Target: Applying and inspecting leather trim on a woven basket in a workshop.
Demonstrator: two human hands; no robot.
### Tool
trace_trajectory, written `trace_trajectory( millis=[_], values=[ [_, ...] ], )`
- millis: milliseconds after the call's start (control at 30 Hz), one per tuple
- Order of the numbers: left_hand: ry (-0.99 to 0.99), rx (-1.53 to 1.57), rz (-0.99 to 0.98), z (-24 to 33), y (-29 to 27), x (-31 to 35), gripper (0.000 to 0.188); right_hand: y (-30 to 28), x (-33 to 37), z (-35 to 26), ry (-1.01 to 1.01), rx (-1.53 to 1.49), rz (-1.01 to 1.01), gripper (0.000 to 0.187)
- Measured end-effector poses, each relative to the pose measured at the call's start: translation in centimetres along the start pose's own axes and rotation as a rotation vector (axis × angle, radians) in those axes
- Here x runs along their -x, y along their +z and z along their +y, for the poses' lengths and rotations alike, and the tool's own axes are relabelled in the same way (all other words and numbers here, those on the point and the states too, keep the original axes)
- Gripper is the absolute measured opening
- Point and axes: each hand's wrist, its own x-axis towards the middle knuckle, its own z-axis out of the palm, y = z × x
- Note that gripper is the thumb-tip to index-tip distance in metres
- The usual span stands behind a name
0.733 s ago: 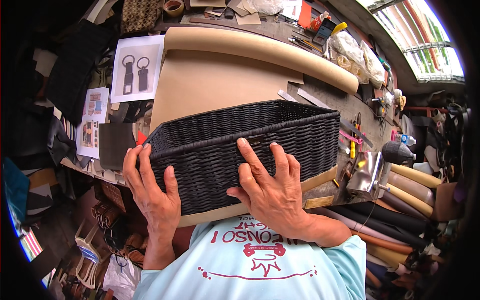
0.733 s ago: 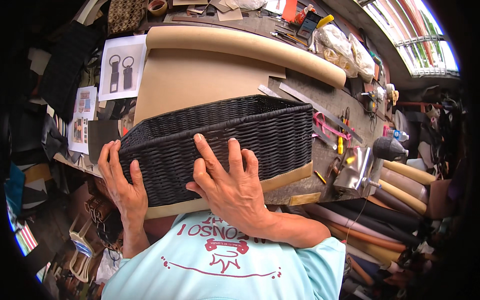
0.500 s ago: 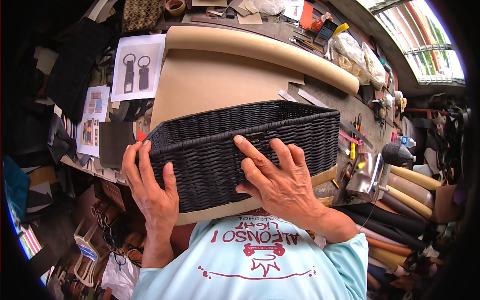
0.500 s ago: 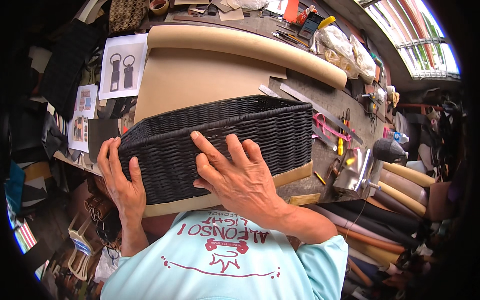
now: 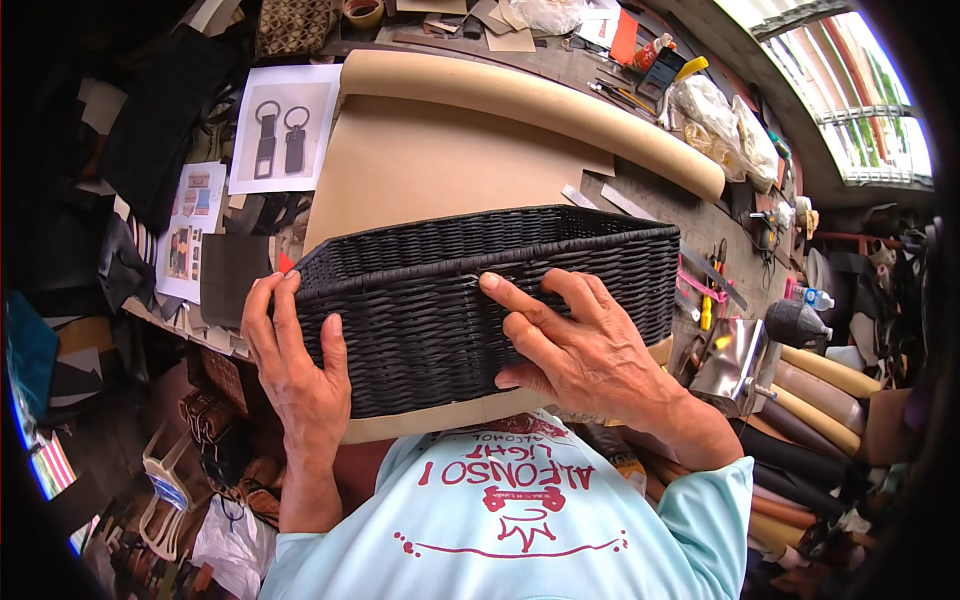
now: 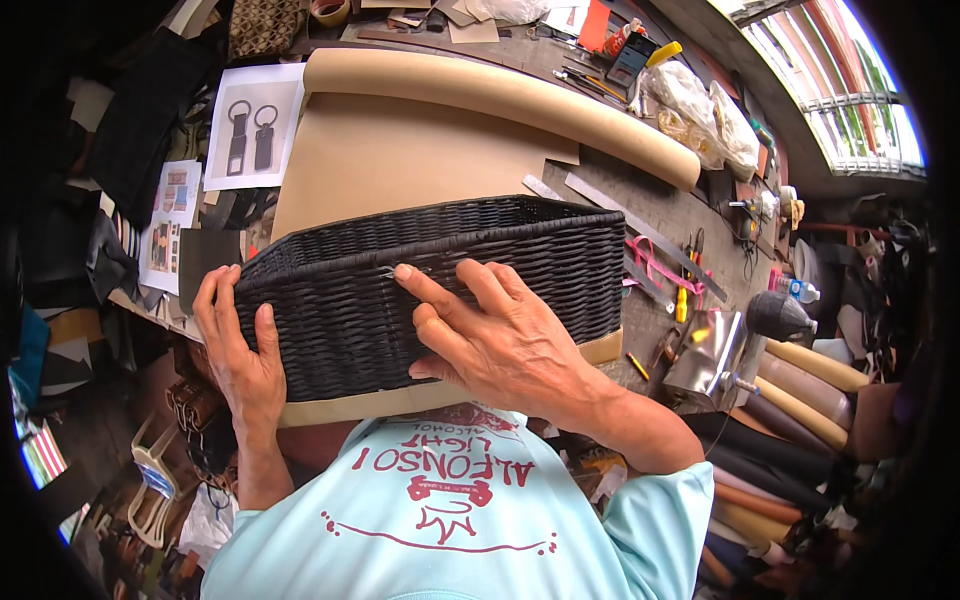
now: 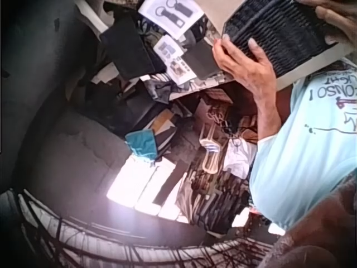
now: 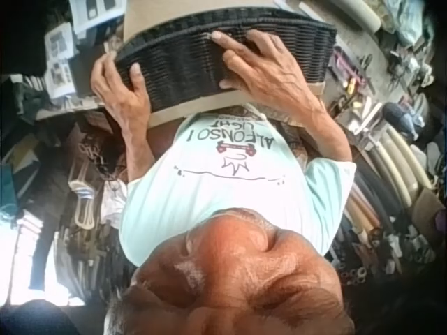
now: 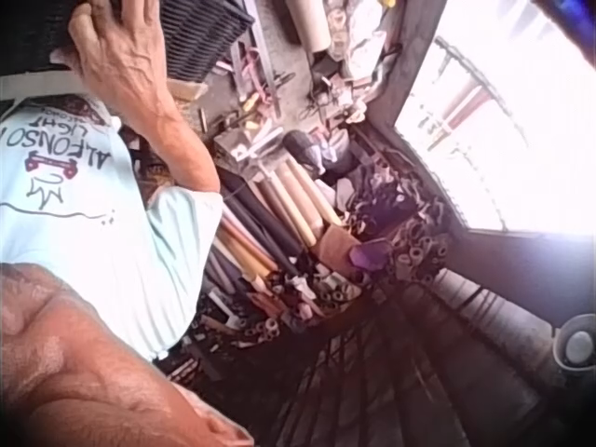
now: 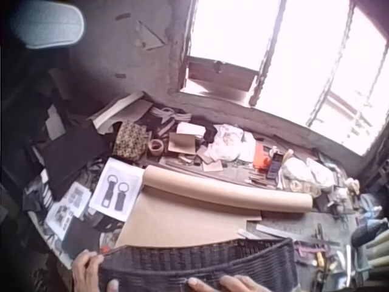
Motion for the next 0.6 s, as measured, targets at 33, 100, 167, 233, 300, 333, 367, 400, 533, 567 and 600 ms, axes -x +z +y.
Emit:
trace_trajectory(
  millis=[33, 100, 167, 233, 300, 333, 367, 400, 533, 567, 600],
  values=[
    [-0.010, -0.007, -0.013, 0.1, 0.0, -0.1, 0.042, 0.2, 0.3, 0.0, 0.005, -0.001, 0.039, 0.043],
    [-0.012, -0.012, -0.026, 0.1, 0.0, -0.3, 0.041, 0.4, 1.0, 0.3, 0.020, -0.067, 0.104, 0.044],
    [-0.020, -0.011, -0.021, -0.1, 0.0, 0.0, 0.040, 0.6, 1.5, 0.4, 0.036, -0.134, 0.169, 0.046],
    [-0.021, -0.004, -0.016, -0.1, 0.1, 0.0, 0.040, 0.9, 2.0, 0.4, 0.101, -0.302, 0.226, 0.045],
    [-0.024, 0.007, -0.013, 0.0, 0.1, 0.0, 0.040, 1.3, 1.9, -0.2, 0.131, -0.314, 0.259, 0.043],
    [-0.019, 0.012, -0.014, 0.0, 0.1, -0.1, 0.040, 1.5, 1.8, -0.3, 0.148, -0.270, 0.278, 0.043],
    [-0.017, 0.016, -0.014, 0.0, 0.1, -0.2, 0.040, 1.7, 1.6, -0.4, 0.163, -0.226, 0.296, 0.042],
    [-0.016, 0.017, -0.013, 0.0, 0.2, -0.3, 0.040, 1.7, 1.4, -0.7, 0.189, -0.173, 0.244, 0.042],
    [-0.016, 0.006, -0.023, 0.1, 0.1, -0.6, 0.040, 0.9, 1.6, -1.2, 0.122, -0.034, 0.154, 0.038],
    [-0.007, 0.005, -0.028, 0.1, 0.1, -0.7, 0.041, 0.6, 1.9, -1.1, 0.083, -0.049, 0.141, 0.037],
    [-0.008, 0.003, -0.024, 0.1, 0.0, -0.7, 0.041, 0.4, 2.3, -0.7, 0.056, -0.125, 0.153, 0.037]
  ],
)
